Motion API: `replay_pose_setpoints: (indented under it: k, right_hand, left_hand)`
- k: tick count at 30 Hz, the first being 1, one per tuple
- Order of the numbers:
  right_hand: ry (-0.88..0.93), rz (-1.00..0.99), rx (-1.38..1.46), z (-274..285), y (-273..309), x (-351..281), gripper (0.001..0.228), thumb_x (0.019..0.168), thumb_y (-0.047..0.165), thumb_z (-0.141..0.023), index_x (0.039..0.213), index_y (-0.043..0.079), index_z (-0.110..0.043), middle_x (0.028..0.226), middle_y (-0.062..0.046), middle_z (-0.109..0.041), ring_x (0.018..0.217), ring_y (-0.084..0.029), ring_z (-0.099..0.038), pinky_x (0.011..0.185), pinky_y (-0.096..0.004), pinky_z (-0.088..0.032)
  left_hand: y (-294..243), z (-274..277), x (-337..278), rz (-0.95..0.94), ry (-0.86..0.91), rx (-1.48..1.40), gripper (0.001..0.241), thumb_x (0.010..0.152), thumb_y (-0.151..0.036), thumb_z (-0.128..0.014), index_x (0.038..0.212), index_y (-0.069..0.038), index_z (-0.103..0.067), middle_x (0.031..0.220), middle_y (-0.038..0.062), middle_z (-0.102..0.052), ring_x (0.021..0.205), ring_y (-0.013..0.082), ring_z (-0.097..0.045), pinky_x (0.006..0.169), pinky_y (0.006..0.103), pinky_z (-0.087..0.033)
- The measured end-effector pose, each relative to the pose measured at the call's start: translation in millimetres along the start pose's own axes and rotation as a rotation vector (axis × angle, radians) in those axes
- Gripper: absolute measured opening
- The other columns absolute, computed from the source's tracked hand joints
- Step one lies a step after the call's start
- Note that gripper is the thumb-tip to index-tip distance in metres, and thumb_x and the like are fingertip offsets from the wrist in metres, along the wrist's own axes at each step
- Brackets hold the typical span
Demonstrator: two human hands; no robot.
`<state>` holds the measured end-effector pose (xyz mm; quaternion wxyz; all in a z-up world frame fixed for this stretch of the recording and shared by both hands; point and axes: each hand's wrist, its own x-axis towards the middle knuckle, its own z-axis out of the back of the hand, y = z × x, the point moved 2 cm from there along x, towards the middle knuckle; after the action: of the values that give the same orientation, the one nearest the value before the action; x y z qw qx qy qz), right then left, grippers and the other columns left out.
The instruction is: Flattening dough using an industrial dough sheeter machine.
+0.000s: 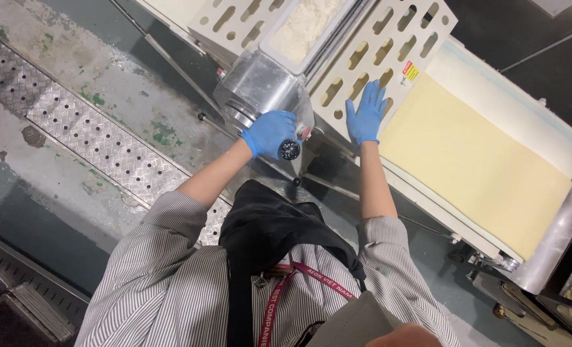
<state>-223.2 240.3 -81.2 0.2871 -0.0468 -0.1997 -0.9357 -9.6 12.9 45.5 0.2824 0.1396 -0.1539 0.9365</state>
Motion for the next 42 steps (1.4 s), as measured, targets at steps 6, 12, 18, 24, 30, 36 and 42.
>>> replay_pose_setpoints:
  k: [6, 12, 18, 24, 30, 36, 42]
  right_hand:
    - [-0.054, -0.136, 0.058, -10, -20, 20, 0.080, 0.108, 0.043, -0.053, 0.162, -0.006, -0.021, 0.171, -0.024, -0.018, 0.158, -0.048, -0.006, 0.128, -0.056, -0.011]
    - [-0.083, -0.183, 0.055, 1, -9, 16, 0.076, 0.107, 0.042, -0.054, 0.159, -0.006, -0.028, 0.167, -0.023, -0.027, 0.156, -0.047, -0.012, 0.127, -0.053, -0.015]
    - [-0.127, -0.212, 0.111, 1, -9, 13, 0.071, 0.104, 0.040, -0.057, 0.155, -0.005, -0.037, 0.161, -0.024, -0.039, 0.156, -0.045, -0.018, 0.127, -0.047, -0.025]
    - [-0.161, -0.144, 0.090, -8, -14, 8, 0.070, 0.107, 0.035, -0.057, 0.156, -0.011, -0.036, 0.164, -0.026, -0.033, 0.154, -0.048, -0.015, 0.125, -0.050, -0.023]
    - [-0.193, -0.227, 0.150, -2, -2, -3, 0.061, 0.105, 0.036, -0.059, 0.149, -0.004, -0.047, 0.169, -0.026, -0.018, 0.156, -0.048, -0.014, 0.127, -0.049, -0.023]
    - [-0.185, -0.277, 0.140, 2, 2, -5, 0.060, 0.105, 0.039, -0.060, 0.149, -0.001, -0.050, 0.168, -0.027, -0.017, 0.155, -0.049, -0.011, 0.126, -0.050, -0.023]
    - [-0.180, -0.288, 0.160, 3, 3, -5, 0.061, 0.104, 0.041, -0.059, 0.149, 0.000, -0.050, 0.168, -0.025, -0.018, 0.156, -0.048, -0.011, 0.126, -0.050, -0.024]
  left_hand:
    - [3, -7, -4, -0.018, -0.090, -0.015, 0.019, 0.075, -0.030, -0.071, 0.061, -0.017, -0.068, 0.072, 0.003, -0.067, 0.089, 0.0259, -0.065, 0.082, 0.0372, -0.054]
    - [4, -12, -3, 0.068, 0.016, -0.019, 0.025, 0.080, -0.029, -0.070, 0.060, -0.014, -0.069, 0.070, 0.005, -0.068, 0.088, 0.0259, -0.066, 0.082, 0.0375, -0.054]
    - [7, -18, -5, 0.018, -0.028, 0.004, 0.018, 0.075, -0.028, -0.069, 0.062, -0.016, -0.071, 0.072, 0.006, -0.070, 0.089, 0.0267, -0.067, 0.095, 0.0369, -0.054]
    - [4, -13, -4, 0.028, -0.014, -0.009, 0.017, 0.071, -0.031, -0.071, 0.063, -0.016, -0.071, 0.077, 0.005, -0.072, 0.097, 0.0284, -0.068, 0.089, 0.0376, -0.054]
    - [9, -17, -7, 0.029, -0.017, -0.035, 0.019, 0.075, -0.032, -0.074, 0.065, -0.016, -0.071, 0.077, 0.005, -0.070, 0.097, 0.0295, -0.067, 0.086, 0.0388, -0.054]
    - [3, -9, -4, -0.010, -0.079, -0.026, 0.018, 0.076, -0.033, -0.072, 0.066, -0.018, -0.071, 0.076, 0.004, -0.070, 0.095, 0.0284, -0.067, 0.090, 0.0391, -0.055]
    - [-1, -4, -1, 0.070, 0.044, -0.009, 0.025, 0.081, -0.036, -0.071, 0.064, -0.018, -0.071, 0.075, 0.003, -0.070, 0.095, 0.0273, -0.067, 0.083, 0.0382, -0.054]
